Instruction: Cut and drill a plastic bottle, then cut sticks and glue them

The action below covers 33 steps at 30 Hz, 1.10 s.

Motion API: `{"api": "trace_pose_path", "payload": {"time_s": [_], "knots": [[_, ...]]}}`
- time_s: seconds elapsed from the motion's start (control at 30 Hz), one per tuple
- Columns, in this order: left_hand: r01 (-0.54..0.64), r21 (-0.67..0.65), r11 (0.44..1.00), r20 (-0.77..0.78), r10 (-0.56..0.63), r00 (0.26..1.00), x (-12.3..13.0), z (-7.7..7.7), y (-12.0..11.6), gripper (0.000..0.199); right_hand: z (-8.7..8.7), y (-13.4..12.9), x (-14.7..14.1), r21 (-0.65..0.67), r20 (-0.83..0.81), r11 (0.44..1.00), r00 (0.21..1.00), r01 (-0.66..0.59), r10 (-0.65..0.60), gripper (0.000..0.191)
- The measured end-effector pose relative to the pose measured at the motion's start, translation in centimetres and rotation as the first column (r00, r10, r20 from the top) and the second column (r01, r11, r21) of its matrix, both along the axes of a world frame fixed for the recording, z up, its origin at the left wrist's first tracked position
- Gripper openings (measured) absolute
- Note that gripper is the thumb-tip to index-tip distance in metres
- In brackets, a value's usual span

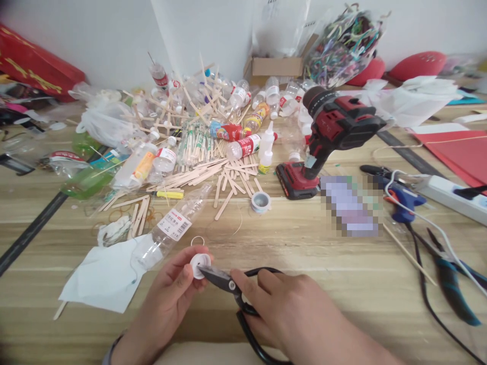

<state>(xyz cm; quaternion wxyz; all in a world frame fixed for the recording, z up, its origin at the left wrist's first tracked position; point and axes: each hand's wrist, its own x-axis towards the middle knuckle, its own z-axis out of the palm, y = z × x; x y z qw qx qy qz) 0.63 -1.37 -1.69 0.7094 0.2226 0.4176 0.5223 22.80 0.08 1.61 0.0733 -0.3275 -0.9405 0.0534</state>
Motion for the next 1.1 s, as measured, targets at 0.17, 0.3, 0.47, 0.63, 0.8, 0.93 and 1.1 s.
{"api": "trace_pose_path", "payload": {"time_s": [0.17,0.3,0.47,0.63,0.8,0.93,1.1], "knots": [[-0.029,0.078,0.997,-0.073,0.034,0.997,0.0,-0.3,-0.3,0.03,0.6,-0.4,-0.7,-0.462,-0.132,0.883,0.977,0.086,-0.164,0.049],[-0.087,0.126,0.988,-0.134,0.104,0.986,0.0,-0.4,-0.6,0.032,0.6,-1.0,-1.3,-0.657,-0.319,0.752,0.883,0.057,-0.345,0.044],[-0.114,0.094,0.989,-0.072,0.121,0.99,-0.1,-0.4,-0.6,0.027,0.3,-1.2,-1.0,-0.631,-0.368,0.769,0.832,0.105,-0.415,0.04],[-0.108,0.079,0.991,-0.004,0.109,0.994,-0.1,-0.3,-0.6,0.026,0.5,-1.0,-0.5,-0.398,-0.244,0.898,0.922,0.188,-0.301,0.051],[-0.109,0.034,0.993,-0.017,0.11,0.994,-0.2,-0.3,-0.6,0.031,0.8,-0.3,-0.4,-0.022,-0.134,0.985,0.976,0.17,-0.172,0.035],[-0.084,0.019,0.996,-0.052,0.085,0.995,-0.3,-0.3,-0.6,0.034,1.3,0.1,-0.5,0.147,-0.066,0.98,0.99,0.131,-0.122,0.031],[-0.046,0.031,0.998,-0.054,0.048,0.997,-0.3,-0.4,-0.5,0.031,1.5,0.2,-0.5,0.167,-0.007,0.981,0.995,0.1,-0.1,0.031]]}}
